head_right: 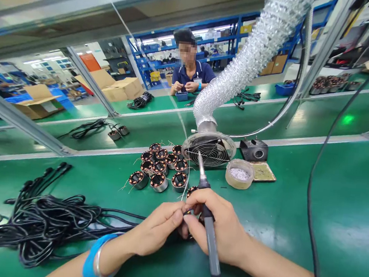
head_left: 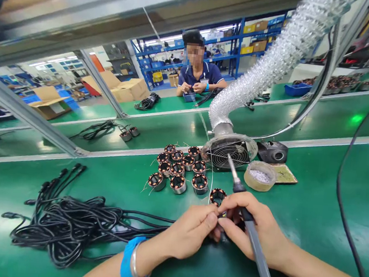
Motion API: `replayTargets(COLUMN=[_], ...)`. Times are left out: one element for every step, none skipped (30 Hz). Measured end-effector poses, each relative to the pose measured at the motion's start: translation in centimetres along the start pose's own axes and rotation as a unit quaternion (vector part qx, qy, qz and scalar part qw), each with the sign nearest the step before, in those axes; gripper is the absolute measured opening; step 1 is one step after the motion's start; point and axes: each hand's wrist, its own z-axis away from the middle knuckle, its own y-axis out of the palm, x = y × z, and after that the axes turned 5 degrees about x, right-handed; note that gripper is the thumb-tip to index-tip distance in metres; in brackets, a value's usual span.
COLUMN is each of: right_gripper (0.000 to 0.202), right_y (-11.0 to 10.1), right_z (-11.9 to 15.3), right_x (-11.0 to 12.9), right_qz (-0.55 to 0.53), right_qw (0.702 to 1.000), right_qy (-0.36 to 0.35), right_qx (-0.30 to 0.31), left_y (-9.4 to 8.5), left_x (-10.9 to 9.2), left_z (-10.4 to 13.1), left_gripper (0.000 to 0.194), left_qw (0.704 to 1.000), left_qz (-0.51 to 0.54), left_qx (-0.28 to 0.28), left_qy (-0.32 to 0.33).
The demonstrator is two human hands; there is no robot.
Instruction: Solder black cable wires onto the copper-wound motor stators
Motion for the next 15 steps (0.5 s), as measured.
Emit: replayTargets(right_gripper=[0.019,0.018,0.018,0.017,0.018,0.020,0.022,0.023,0.024,0.024,0.023,0.021,0.020,0.018,0.017], right_y=[0.0,0.1,0.1,0.1,0.1,0.2,0.2,0.2,0.3,0.4,0.5,0.5,0.6,0.7,0.8], right_z=[0.1,0.2,0.3,0.4,0.5,0.6,0.7,0.7,0.7,0.7,0.7,0.7,0.6,0.6,0.6], right_x=[0.0,0.0,-0.1,-0.1,-0.1,-0.1,-0.1,-0.1,0.0,0.0,0.1,0.1,0.2,0.2,0.3], right_qz=[0.001,0.003,0.004,0.002,-0.002,-0.006,-0.010,-0.012,-0.013,-0.010,-0.007,-0.004,0.002,0.010,0.021], right_qw=[1.000,0.999,0.999,0.998,0.998,0.998,0.999,0.999,0.999,0.999,0.999,0.999,0.999,0.998,0.998], right_qy=[0.013,0.027,0.039,0.046,0.049,0.048,0.046,0.044,0.043,0.045,0.048,0.049,0.049,0.049,0.051], right_qx=[-0.012,-0.022,-0.029,-0.031,-0.031,-0.029,-0.023,-0.017,-0.013,-0.013,-0.015,-0.017,-0.021,-0.026,-0.034], left_y=[0.4,0.6,0.8,0.9,1.0,1.0,1.0,1.0,1.1,1.1,1.2,1.4,1.6,1.8,2.1], left_x=[0.4,0.7,0.9,1.0,1.0,0.9,0.8,0.7,0.6,0.5,0.5,0.6,0.8,1.0,1.3], left_z=[-0.2,-0.2,-0.2,-0.2,-0.1,0.0,0.0,0.1,0.1,0.1,0.0,0.0,0.0,0.0,0.0], left_gripper=[0.052,0.053,0.052,0.051,0.051,0.051,0.051,0.051,0.051,0.050,0.048,0.045,0.042,0.040,0.038], left_qw=[0.999,0.996,0.995,0.996,0.997,0.998,0.998,0.998,0.997,0.997,0.996,0.995,0.993,0.990,0.987], left_qz=[0.047,0.076,0.083,0.074,0.060,0.050,0.046,0.045,0.045,0.049,0.058,0.075,0.097,0.123,0.148], left_qx=[0.004,0.004,0.002,-0.002,-0.003,-0.006,-0.008,-0.013,-0.018,-0.023,-0.028,-0.031,-0.033,-0.038,-0.048], left_qy=[-0.026,-0.046,-0.057,-0.056,-0.052,-0.046,-0.045,-0.047,-0.052,-0.056,-0.058,-0.059,-0.056,-0.051,-0.046])
